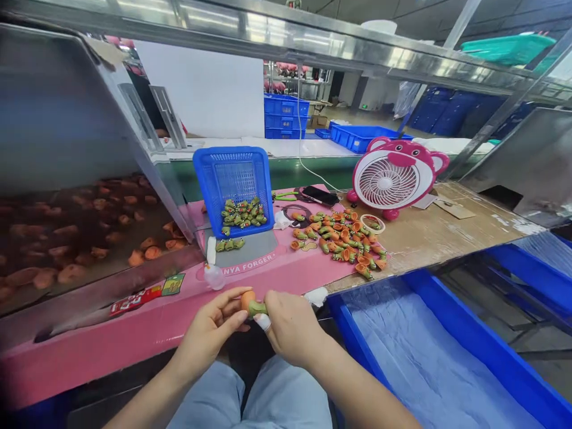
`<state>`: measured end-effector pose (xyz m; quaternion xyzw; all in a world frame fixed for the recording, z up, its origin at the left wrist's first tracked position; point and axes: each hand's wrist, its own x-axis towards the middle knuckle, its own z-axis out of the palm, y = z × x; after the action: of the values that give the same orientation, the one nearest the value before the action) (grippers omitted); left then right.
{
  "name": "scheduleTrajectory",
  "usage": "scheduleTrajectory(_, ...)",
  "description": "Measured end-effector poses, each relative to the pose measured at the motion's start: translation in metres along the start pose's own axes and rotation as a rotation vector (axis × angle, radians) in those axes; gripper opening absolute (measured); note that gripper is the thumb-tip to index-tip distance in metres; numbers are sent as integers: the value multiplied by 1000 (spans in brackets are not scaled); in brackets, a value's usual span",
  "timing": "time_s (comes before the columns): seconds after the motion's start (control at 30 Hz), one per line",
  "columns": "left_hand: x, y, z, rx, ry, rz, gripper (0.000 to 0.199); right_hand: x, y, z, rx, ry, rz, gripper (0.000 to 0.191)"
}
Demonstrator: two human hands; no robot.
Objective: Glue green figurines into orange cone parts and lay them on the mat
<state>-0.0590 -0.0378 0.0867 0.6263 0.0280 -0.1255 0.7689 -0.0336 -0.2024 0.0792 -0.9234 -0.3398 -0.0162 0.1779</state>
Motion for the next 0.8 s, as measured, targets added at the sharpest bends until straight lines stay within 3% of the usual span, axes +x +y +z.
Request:
scheduleTrajectory(0.2,-17,5,2,13,-15,13,31,-8,-11,-13,53,23,-66,28)
scheduleTrajectory(0.37,-22,7,-1,14,2,-10,30,-8,-16,-15,73,-4,-37,27)
scheduleTrajectory(0.53,-12,-17,-7,12,-2,-39,33,-10,-14,8,182,-16,58,20)
scheduleTrajectory(0.7,-2,-58,-21,-8,136,-72,41,5,39,51,227,106,249,14)
scheduleTrajectory(0.8,-16,-65,-30,35,170,-32,40,19,83,59,277,248,389,17)
